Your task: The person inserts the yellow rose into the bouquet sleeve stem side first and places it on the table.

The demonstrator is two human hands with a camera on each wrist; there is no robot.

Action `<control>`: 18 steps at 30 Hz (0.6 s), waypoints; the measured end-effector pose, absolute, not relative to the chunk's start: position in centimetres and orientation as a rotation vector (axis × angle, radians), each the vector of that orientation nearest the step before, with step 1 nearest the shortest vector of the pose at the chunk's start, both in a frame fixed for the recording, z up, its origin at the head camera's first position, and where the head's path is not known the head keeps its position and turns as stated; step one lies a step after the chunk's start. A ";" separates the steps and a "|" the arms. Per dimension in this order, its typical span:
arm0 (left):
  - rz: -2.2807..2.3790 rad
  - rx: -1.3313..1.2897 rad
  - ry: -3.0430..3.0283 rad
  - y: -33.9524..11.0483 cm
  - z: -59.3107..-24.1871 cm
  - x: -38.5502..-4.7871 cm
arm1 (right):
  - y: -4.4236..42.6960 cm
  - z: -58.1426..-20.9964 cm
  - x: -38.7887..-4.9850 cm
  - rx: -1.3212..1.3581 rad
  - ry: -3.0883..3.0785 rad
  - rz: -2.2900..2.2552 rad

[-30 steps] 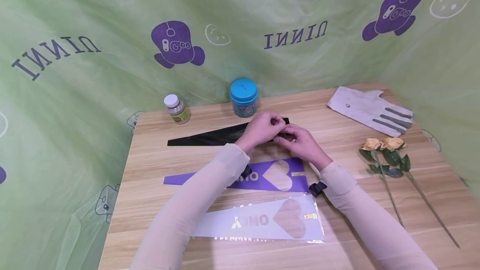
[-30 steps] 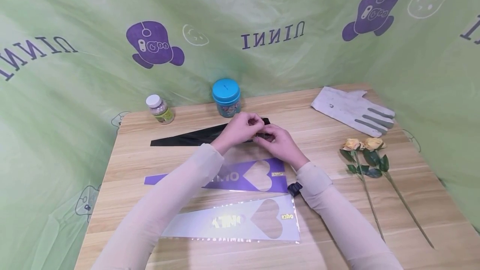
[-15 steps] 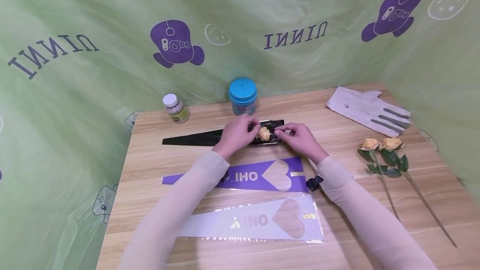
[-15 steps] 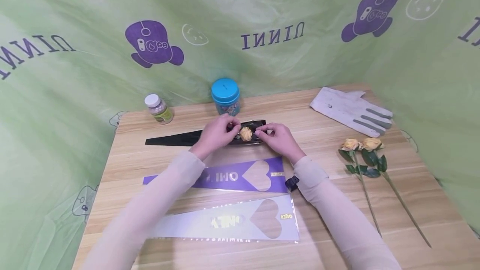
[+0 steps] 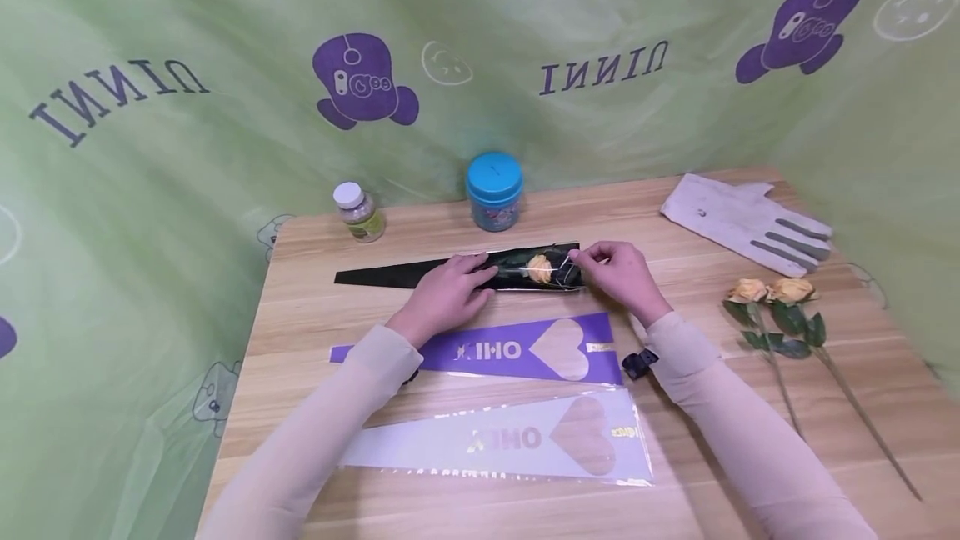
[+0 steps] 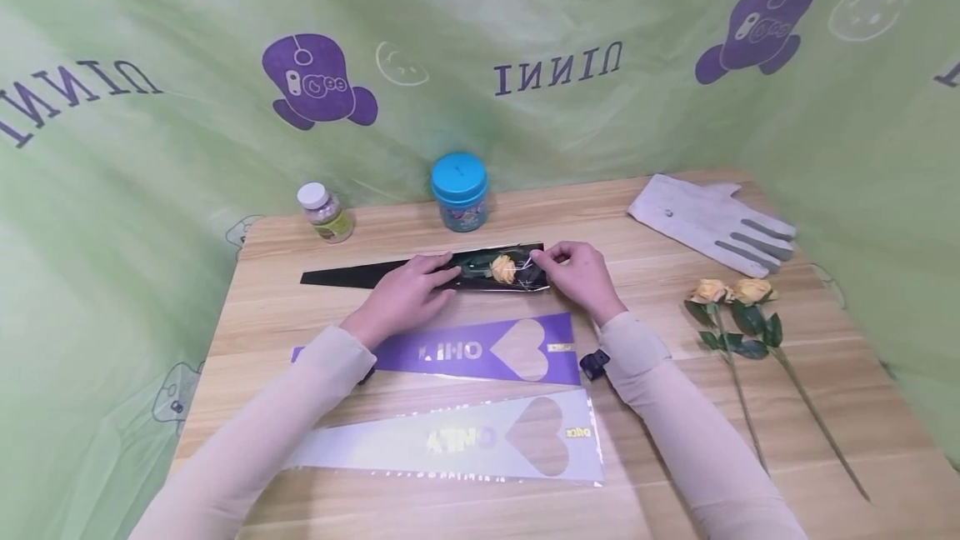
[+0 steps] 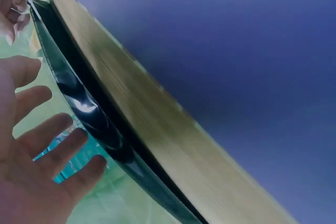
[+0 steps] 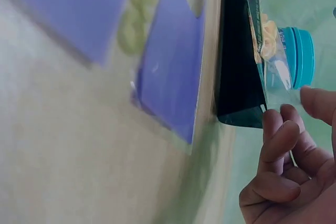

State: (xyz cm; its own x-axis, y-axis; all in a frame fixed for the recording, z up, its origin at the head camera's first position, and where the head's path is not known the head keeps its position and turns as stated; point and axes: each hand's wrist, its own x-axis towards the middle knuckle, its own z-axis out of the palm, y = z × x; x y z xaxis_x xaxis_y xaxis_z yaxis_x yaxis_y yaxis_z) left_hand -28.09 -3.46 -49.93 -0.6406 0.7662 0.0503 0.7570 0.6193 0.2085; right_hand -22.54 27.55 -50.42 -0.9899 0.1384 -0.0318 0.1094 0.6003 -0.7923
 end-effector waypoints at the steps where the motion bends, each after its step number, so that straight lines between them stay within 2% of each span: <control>1: 0.320 1.301 2.781 -3.5 -50.0 -28.1 | 27.5 -50.3 -22.6 -0.209 -2.779 1.367; 10: 0.277 1.200 2.771 -4.1 -51.2 -27.9 | 27.3 -50.4 -23.0 -0.188 -2.725 1.485; 18: 0.228 1.215 2.809 -4.2 -51.5 -28.0 | 26.9 -51.0 -23.7 -0.255 -2.711 1.528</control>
State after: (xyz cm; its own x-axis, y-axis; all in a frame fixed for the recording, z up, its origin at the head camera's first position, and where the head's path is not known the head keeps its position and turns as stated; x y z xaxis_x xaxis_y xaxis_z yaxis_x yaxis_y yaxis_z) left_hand -28.02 -4.22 -51.45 -0.6842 0.7292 -0.0078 0.7184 0.6758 0.1649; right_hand -23.66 26.92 -51.00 -0.9865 0.1510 -0.0632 0.1322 0.5075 -0.8515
